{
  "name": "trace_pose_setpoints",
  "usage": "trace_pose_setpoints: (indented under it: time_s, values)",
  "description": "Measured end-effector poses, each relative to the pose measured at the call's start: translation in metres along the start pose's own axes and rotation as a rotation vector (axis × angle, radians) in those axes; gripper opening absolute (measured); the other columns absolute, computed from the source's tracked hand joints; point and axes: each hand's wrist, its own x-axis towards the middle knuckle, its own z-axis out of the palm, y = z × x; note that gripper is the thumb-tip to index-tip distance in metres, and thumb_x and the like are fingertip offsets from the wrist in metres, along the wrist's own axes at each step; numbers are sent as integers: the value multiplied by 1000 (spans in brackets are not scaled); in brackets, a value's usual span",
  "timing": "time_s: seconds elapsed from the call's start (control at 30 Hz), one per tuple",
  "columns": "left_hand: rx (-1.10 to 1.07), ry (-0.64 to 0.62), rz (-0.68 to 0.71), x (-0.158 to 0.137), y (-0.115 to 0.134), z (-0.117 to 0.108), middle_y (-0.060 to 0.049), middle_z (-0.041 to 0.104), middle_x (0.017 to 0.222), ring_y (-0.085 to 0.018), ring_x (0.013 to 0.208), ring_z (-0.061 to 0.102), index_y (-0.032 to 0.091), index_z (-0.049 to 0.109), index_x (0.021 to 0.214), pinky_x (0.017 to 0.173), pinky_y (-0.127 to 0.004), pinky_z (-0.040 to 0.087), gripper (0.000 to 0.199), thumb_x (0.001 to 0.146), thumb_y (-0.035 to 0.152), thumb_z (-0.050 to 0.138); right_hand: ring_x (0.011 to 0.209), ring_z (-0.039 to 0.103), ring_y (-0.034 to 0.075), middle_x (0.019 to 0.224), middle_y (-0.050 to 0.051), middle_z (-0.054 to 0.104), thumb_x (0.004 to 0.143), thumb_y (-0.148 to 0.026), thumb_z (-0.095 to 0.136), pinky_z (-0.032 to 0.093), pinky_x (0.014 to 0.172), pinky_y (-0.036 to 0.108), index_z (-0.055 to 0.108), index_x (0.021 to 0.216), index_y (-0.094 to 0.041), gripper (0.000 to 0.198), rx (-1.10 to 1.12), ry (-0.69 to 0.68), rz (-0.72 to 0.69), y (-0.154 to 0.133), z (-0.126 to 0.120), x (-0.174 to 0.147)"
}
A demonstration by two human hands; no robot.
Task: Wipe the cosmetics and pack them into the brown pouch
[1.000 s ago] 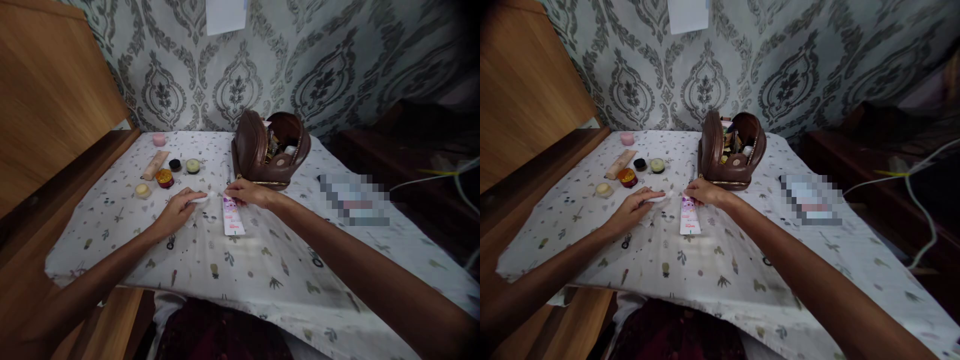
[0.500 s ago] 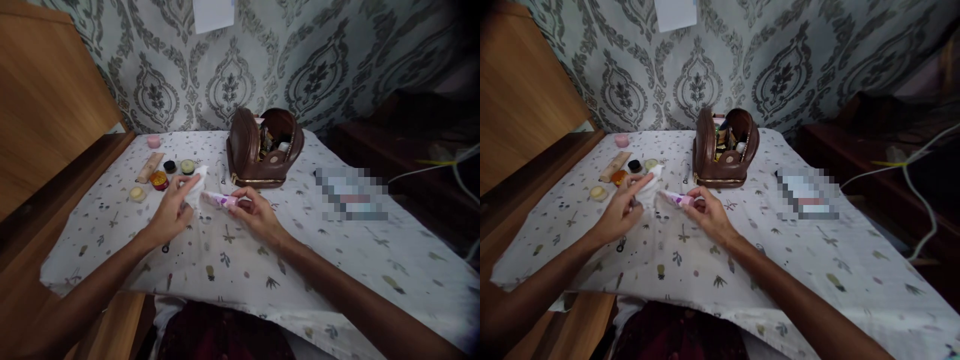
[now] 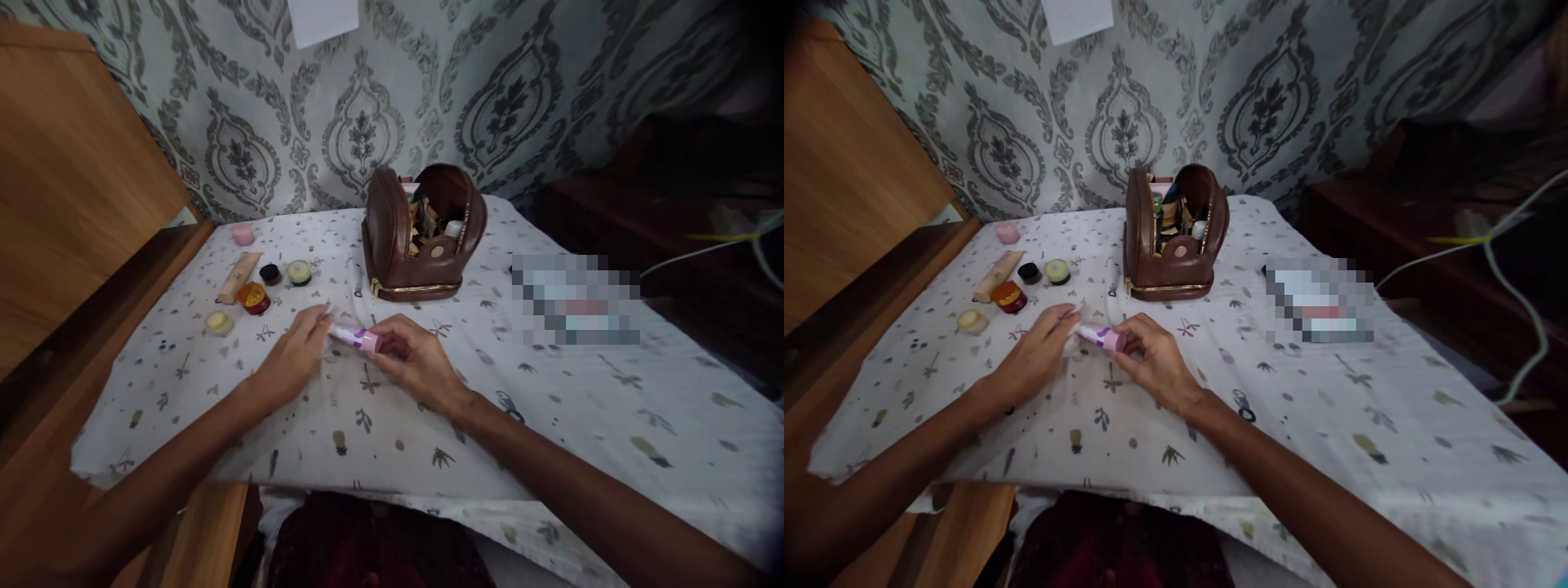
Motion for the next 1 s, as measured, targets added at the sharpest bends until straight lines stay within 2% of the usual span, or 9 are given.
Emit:
trace_pose_setpoints:
  time_s: [0.1, 0.2, 0.3, 0.4, 0.47, 0.6, 0.73, 0.87, 1.0]
  values:
    - [-16, -67, -153, -6, -22, -15, -18, 48, 139, -28, 126, 55, 14, 54, 128, 101, -45, 54, 39, 94, 8, 35, 85, 64, 16, 100, 6, 63, 88, -21, 66, 59, 74, 30, 68, 101, -23, 13, -67, -14, -99, -2, 0, -3]
    - [-47, -8, -225, -8, -18, -29, -14, 48, 137, -25, 123, 55, 17, 52, 132, 101, -42, 53, 37, 97, 14, 38, 83, 64, 14, 109, 7, 59, 87, -15, 63, 60, 75, 30, 71, 103, -23, 19, -99, -41, -128, 0, 2, -5]
    - [-112, 36, -146, -3, 10, -32, -13, 48, 137, -22, 124, 54, 18, 49, 137, 104, -39, 51, 41, 98, 14, 38, 77, 64, 11, 113, 7, 56, 85, -15, 64, 60, 72, 29, 70, 102, -22, 19, -78, -72, -95, 2, 4, -6]
    - [-171, -34, 48, 5, 35, -20, -13, 50, 138, -22, 129, 51, 18, 44, 141, 108, -39, 49, 51, 93, 4, 36, 80, 64, 13, 103, 4, 59, 84, -12, 65, 58, 73, 28, 69, 96, -22, 16, -114, -104, -107, 3, 4, -5]
    - [-147, -75, 123, 7, 36, -9, -14, 53, 134, -23, 129, 50, 16, 45, 140, 109, -41, 48, 54, 89, 0, 35, 81, 64, 15, 94, 3, 61, 83, -9, 64, 56, 74, 29, 67, 95, -21, 17, -166, -123, -134, 3, 4, -4]
    - [-61, -124, 33, 1, -5, 0, -14, 58, 123, -26, 122, 53, 14, 54, 130, 107, -48, 48, 53, 83, -4, 38, 80, 64, 15, 94, 3, 62, 84, -7, 63, 56, 74, 28, 66, 100, -20, 21, -226, -157, -140, 2, 3, -4]
    - [-150, -117, -124, -6, -39, -11, -13, 57, 126, -24, 120, 56, 16, 58, 128, 105, -46, 50, 44, 90, 4, 38, 87, 65, 17, 102, 5, 63, 85, -12, 65, 57, 79, 32, 64, 112, -22, 28, -327, -177, -115, 0, 3, -3]
    - [-246, -64, -71, 1, -17, -22, -13, 53, 136, -24, 128, 53, 18, 52, 137, 110, -43, 47, 48, 94, 6, 36, 96, 66, 25, 104, 9, 67, 86, -19, 71, 58, 85, 42, 64, 117, -21, 31, -467, -168, -115, 1, 8, -2]
    - [-345, -218, 76, 19, 14, -26, -15, 51, 140, -24, 133, 48, 19, 46, 143, 111, -41, 44, 49, 96, 8, 36, 98, 69, 26, 103, 10, 72, 90, -14, 65, 59, 86, 42, 67, 109, -20, 19, -496, -147, -243, 2, 8, -4]
